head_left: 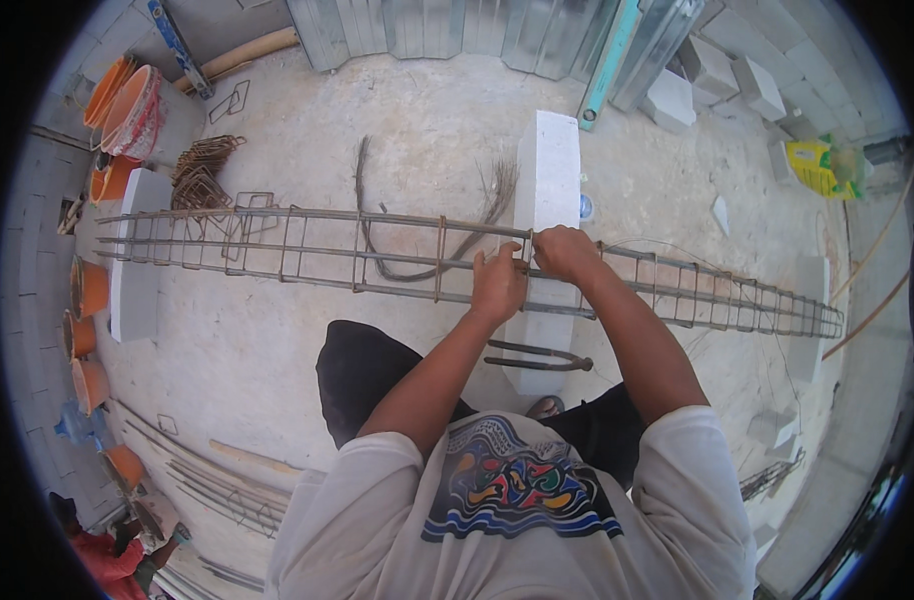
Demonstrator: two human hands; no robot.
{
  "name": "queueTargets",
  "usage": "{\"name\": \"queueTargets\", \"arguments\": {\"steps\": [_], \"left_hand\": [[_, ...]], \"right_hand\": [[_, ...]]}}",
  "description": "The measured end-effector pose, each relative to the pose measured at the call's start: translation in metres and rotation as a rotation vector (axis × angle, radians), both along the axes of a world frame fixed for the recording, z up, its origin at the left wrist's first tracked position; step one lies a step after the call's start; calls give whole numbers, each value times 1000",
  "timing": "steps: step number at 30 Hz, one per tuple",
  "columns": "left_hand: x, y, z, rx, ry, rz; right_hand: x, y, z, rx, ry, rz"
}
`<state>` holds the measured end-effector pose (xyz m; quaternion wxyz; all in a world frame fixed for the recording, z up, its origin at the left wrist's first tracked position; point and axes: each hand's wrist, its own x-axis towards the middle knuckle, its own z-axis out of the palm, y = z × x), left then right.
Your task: The person ties a steel rebar cage using wire and pliers. They wrap wire around intersections of the rebar grid and twist it with pliers to secure the structure. The work is performed on a concrete floor in a construction area.
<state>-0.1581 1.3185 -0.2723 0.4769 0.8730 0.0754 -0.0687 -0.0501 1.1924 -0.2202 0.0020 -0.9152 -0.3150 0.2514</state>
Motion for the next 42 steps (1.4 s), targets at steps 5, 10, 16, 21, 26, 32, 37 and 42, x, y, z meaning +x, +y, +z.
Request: {"name": "queueTargets", "arguments": {"steps": [5, 10, 16, 21, 26, 32, 37, 42], "left_hand": [[1, -1, -4, 48, -44, -18], [5, -4, -4, 55, -79, -10], [12, 18, 11, 9, -38, 25], [23, 30, 65, -128, -24, 129], [-9, 20, 87, -48, 222, -364], [-80, -55, 58, 34, -49, -724], [-58, -65, 77, -64, 78, -434], [-6, -30, 123, -887, 45, 250]], "right_hand": [[-12, -6, 10, 12, 159, 94], [-31, -15, 19, 322, -136, 85], [-145, -64, 27, -39, 221, 28], [-178, -140, -66, -240, -15, -4], [-166, -145, -44, -131, 147, 33], [-113, -111, 95, -101, 398, 143], [-75, -91, 165, 77, 331, -38], [-90, -79, 148, 484, 234, -234]]}}
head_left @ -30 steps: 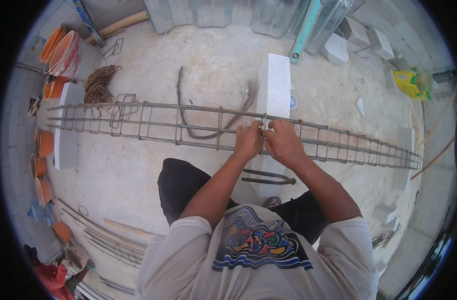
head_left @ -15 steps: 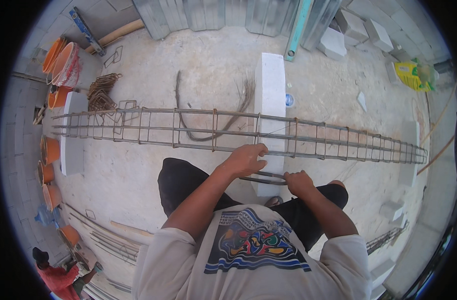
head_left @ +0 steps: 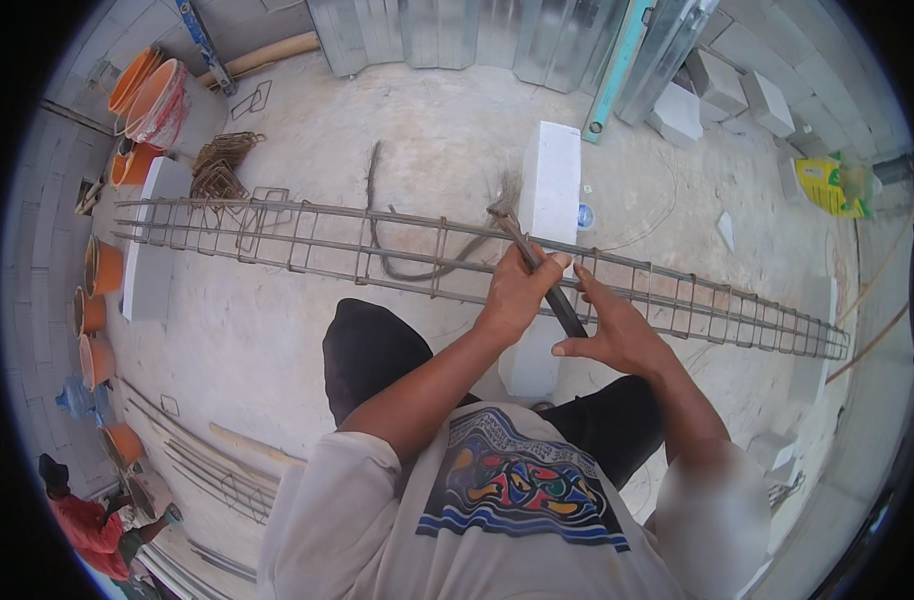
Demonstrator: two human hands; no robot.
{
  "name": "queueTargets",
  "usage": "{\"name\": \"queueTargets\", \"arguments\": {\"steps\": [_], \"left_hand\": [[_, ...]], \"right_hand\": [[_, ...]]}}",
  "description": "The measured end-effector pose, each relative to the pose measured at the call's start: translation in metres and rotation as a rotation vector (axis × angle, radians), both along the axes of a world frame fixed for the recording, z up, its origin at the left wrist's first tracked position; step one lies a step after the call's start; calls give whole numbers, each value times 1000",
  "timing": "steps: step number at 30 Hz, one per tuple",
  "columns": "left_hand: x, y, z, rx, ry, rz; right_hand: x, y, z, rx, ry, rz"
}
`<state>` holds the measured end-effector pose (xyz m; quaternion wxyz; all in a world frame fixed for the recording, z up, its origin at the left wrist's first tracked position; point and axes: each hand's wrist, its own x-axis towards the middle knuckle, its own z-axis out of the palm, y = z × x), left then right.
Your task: The person ties a steel rebar cage using wire and pliers. They wrap wire around intersections of the rebar grid and twist it with pliers to secure the structure. The work is performed on a concrete floor in a construction area.
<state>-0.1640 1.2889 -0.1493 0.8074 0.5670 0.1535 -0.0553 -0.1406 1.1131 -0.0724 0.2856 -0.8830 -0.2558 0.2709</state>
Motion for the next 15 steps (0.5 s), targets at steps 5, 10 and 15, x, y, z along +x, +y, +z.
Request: {"name": "queueTargets", "arguments": {"steps": [5, 10, 15], "left_hand": [[30, 29, 30, 60, -272, 1], [17, 36, -49, -63, 353, -118], [-11, -31, -109, -530, 655, -88]], "right_hand": [[21, 65, 19, -131, 254, -223], [60, 60, 26, -201, 134, -38], [73, 73, 30, -736, -174, 288]]}}
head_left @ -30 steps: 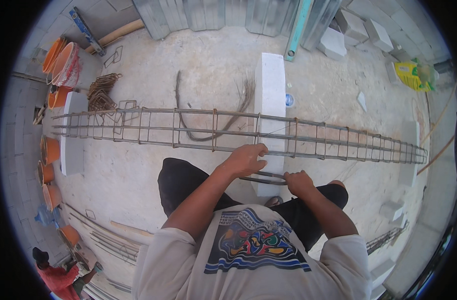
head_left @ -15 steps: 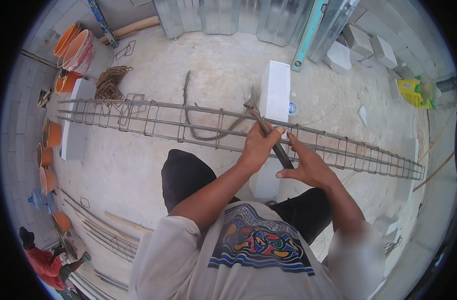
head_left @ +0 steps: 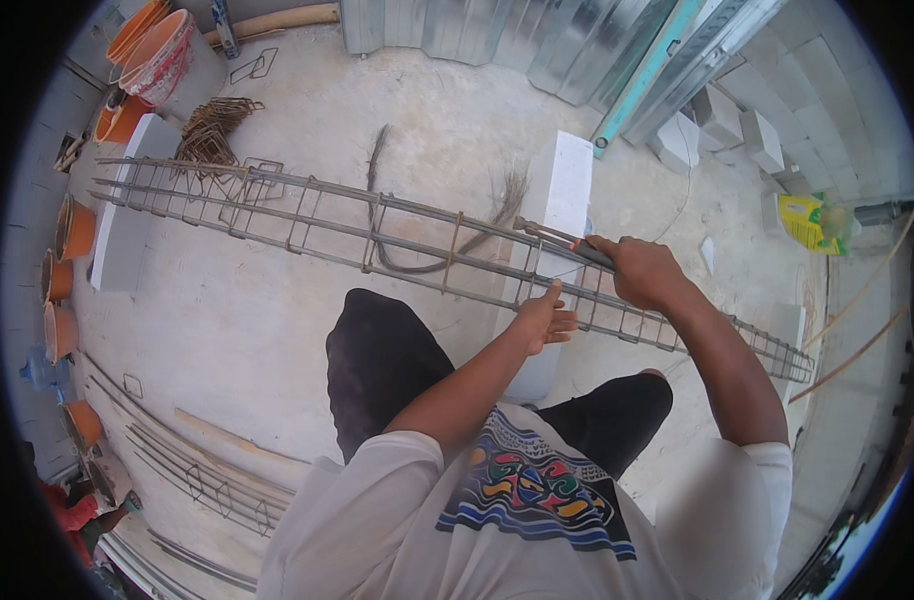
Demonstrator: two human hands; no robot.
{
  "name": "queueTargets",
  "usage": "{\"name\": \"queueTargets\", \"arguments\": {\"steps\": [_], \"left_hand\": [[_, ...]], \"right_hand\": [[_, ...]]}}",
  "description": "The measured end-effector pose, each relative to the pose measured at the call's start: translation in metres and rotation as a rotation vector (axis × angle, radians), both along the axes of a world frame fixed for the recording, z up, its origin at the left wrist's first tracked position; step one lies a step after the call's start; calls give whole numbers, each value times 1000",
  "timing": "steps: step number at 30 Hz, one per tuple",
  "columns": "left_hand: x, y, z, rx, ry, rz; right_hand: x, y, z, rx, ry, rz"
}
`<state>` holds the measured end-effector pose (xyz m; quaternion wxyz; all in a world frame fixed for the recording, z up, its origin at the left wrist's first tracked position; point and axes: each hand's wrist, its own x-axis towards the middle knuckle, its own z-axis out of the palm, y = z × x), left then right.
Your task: The person ties a steel rebar cage using wire and pliers. They wrap wire around intersections of the rebar grid and twist it with pliers to secure the structure. The work is performed on a concrete floor in a construction area.
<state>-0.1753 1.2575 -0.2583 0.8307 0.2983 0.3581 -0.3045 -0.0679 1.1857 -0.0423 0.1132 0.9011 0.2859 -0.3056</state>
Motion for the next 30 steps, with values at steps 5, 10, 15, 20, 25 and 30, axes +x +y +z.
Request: {"name": "queueTargets", "arguments": {"steps": [5, 10, 15, 20, 25, 30], "left_hand": [[13, -15, -26, -273, -129, 350], [13, -24, -33, -383, -125, 462], [13, -19, -38, -386, -122, 354], [9, -14, -25, -339, -155, 310], [8, -8, -30, -369, -182, 298], [4, 3, -21, -358, -218, 232]], "right_hand": [[-6, 18, -19, -294, -147, 209], [-4, 31, -33, -405, -225, 297], [-4, 46, -38, -513, -200, 305], [-19, 65, -44, -646, -260, 300], [-20, 91, -38, -779, -110, 405], [13, 77, -39, -572, 154, 281]]}}
